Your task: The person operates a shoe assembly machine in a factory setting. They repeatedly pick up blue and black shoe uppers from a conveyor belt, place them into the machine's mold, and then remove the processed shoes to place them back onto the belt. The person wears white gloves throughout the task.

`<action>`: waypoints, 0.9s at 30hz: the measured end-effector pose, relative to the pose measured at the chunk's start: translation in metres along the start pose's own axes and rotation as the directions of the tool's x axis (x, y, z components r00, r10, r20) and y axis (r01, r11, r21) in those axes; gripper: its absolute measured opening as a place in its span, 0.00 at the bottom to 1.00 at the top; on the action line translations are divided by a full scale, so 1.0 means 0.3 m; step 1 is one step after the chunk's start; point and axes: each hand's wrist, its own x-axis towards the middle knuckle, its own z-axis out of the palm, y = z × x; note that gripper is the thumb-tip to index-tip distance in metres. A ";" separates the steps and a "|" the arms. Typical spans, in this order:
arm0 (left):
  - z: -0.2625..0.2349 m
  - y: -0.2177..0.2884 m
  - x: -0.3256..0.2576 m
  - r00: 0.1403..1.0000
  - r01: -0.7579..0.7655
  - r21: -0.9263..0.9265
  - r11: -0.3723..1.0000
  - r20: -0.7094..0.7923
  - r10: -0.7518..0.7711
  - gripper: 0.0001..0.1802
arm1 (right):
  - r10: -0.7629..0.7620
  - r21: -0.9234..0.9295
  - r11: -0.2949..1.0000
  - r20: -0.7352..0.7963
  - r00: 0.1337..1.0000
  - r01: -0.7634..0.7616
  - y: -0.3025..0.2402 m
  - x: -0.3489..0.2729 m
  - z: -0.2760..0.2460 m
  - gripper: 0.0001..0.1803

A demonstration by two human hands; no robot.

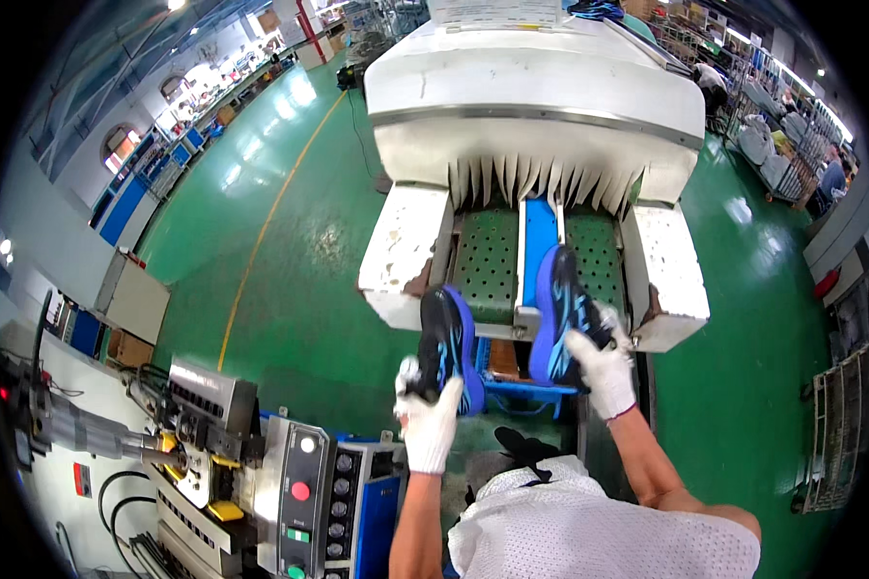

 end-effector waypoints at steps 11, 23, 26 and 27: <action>0.852 0.251 0.997 0.945 -0.299 0.256 0.919 0.210 0.249 0.48 | -0.286 -0.885 0.462 -0.208 0.935 -0.056 0.029 1.051 -0.006 0.49; -0.001 -0.621 -0.018 1.000 0.015 0.146 0.989 -0.016 -0.013 0.25 | 0.239 -0.293 0.956 0.814 0.529 0.019 0.360 0.148 0.462 0.27; -0.384 -0.944 -0.561 0.854 0.455 0.219 0.863 -0.383 -0.352 0.26 | 0.648 -0.650 0.760 0.756 0.093 -0.011 0.638 -0.130 0.537 0.28; -0.468 -1.036 -0.774 0.728 0.587 0.206 0.783 -0.557 -0.399 0.26 | 0.613 -0.609 0.780 0.790 0.021 0.144 0.756 -0.160 0.528 0.28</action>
